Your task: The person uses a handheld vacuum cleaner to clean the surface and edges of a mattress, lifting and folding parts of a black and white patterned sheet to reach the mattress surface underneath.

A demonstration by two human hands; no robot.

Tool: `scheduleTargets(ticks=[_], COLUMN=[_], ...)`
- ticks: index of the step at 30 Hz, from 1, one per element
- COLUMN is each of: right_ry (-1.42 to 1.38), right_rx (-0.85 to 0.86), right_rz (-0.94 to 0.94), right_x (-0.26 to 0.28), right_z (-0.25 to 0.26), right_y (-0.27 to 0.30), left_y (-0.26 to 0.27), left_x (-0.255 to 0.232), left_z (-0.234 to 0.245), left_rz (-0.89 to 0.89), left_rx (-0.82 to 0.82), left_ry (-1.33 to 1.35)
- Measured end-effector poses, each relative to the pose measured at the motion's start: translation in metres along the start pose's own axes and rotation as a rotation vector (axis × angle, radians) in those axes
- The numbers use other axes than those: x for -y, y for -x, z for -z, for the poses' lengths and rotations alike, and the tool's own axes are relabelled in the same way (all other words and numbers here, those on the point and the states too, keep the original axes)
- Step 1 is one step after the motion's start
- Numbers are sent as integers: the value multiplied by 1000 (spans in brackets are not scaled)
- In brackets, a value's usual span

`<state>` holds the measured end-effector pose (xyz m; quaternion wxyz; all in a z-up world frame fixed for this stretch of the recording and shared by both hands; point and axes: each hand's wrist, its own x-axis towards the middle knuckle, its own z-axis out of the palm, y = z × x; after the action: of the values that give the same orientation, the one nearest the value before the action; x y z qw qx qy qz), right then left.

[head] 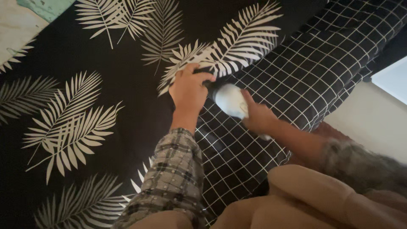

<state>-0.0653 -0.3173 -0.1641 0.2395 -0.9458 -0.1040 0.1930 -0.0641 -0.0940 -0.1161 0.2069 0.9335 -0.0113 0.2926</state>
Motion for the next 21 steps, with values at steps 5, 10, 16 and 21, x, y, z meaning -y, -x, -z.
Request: scheduleTargets(ticks=[5,10,16,21], right_ry=[113,94,178,196], right_rx=[-89,10,-4,43], right_rz=[199,59,115,101], right_x=[24,31,17,-1], right_z=[21,26,21,10], right_y=[-57,-76,-98,-119], left_y=[10,17,99,138], left_x=[-8,-16,-46,-36], left_z=[-9,-6,-21,-45], left_rz=[53,-71,-199,694], left_rx=[52,18,-178,189], left_ry=[18,-38,12,857])
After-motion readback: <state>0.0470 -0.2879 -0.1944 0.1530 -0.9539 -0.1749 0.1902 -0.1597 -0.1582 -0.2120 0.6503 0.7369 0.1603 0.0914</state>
